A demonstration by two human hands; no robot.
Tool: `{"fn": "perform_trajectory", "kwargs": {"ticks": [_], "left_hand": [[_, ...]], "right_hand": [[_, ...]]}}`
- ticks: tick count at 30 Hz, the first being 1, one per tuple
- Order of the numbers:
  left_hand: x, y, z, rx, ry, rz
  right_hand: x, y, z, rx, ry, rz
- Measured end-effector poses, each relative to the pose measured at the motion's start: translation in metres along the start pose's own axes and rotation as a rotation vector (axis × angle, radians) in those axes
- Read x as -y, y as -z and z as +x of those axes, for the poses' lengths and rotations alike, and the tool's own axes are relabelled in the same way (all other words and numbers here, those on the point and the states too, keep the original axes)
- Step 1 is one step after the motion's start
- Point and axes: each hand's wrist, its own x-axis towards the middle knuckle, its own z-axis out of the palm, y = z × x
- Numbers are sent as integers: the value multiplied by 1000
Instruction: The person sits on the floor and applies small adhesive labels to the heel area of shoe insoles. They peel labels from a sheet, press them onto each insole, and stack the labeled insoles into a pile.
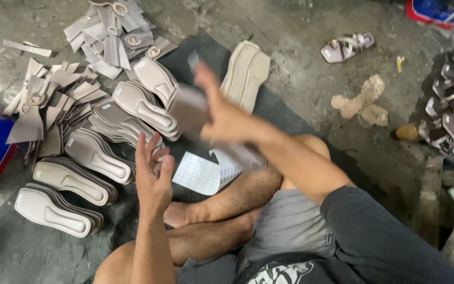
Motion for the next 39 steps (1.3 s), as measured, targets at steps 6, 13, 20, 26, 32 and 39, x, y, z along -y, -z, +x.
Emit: {"fn": "perform_trajectory", "kwargs": {"ticks": [6, 13, 20, 26, 32, 39], "left_hand": [[-1, 1, -17, -80, -39, 280], [1, -5, -12, -163, 107, 387], [-6, -27, -22, 19, -84, 224], [-13, -27, -22, 47, 3, 266], [-12, -25, -26, 74, 92, 236], [0, -19, -30, 155, 142, -22]], "right_hand": [[58, -38, -38, 275, -325, 424], [36, -18, -43, -141, -258, 499], [25, -29, -55, -101, -187, 1055], [26, -38, -46, -20, -214, 1019], [23, -43, -49, -21, -57, 706], [18, -40, -46, -29, 273, 120]]}}
